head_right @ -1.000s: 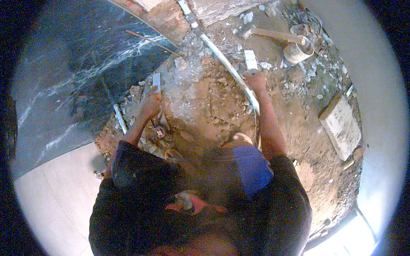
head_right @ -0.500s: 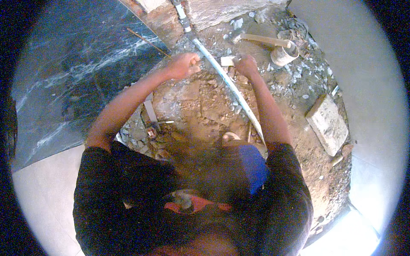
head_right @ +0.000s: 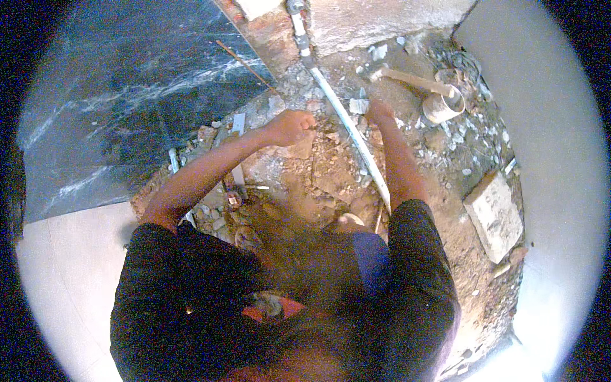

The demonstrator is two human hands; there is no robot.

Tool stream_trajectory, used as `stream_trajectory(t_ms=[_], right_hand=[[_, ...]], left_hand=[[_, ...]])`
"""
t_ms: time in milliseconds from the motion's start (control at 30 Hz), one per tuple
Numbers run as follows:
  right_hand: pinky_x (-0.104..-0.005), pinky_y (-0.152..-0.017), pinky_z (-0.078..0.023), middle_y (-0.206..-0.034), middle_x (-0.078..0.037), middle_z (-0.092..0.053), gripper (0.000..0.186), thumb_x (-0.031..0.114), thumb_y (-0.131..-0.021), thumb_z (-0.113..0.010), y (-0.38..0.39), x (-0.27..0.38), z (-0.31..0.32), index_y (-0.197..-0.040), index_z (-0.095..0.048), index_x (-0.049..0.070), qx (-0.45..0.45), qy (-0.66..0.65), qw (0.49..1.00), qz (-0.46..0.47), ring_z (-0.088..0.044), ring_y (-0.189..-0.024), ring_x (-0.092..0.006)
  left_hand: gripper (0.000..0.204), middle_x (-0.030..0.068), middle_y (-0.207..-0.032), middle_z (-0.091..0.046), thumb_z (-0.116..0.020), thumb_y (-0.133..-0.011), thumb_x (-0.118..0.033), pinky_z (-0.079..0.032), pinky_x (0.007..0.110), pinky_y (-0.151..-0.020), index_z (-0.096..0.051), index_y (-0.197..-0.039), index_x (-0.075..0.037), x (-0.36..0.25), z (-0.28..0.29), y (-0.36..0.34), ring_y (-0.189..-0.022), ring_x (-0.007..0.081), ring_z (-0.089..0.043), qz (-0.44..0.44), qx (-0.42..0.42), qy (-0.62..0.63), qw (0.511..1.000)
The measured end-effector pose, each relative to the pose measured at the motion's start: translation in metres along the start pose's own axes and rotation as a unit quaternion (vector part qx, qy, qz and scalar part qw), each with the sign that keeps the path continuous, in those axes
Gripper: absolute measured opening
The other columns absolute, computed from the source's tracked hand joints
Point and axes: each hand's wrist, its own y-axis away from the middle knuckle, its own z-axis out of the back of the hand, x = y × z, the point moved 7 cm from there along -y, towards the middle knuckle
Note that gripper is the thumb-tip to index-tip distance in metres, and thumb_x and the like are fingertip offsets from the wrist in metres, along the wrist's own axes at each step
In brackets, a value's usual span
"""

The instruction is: The person measures and marks a section of the ground, then uses a thin string to align and secure PVC pipes in the trench.

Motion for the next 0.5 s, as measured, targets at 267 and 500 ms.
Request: stream_trajectory(t_ms=[267, 500], right_hand=[[-0.0423, -0.083, -0.046, -0.107, -0.023, -0.059, 0.066, 0.045, -0.075, -0.065, -0.006, 0.034, 0.033, -0.124, -0.044, 0.004, -0.112, -0.121, 0.976, 0.143, -0.058, -0.097, -0.0363], [-0.0412, -0.084, -0.045, -0.102, -0.021, -0.061, 0.064, 0.052, -0.074, -0.063, 0.087, 0.186, 0.116, -0.116, -0.053, 0.004, -0.027, -0.215, 0.919, 0.329, -0.059, -0.095, -0.0346]], left_hand=[[0.043, 0.0134, -0.087, -0.063, -0.068, -0.075, -0.032, -0.048, 0.037, -0.072, -0.056, -0.105, -0.002, 0.043, 0.020, 0.003, -0.084, 0.0250, -0.061, -0.006, -0.085, 0.030, 0.996], [0.047, 0.0081, -0.098, -0.062, -0.063, -0.083, -0.033, -0.051, 0.035, -0.072, -0.052, -0.116, -0.001, 0.030, 0.074, 0.012, -0.082, 0.0198, -0.060, 0.122, -0.201, 0.461, 0.855]])
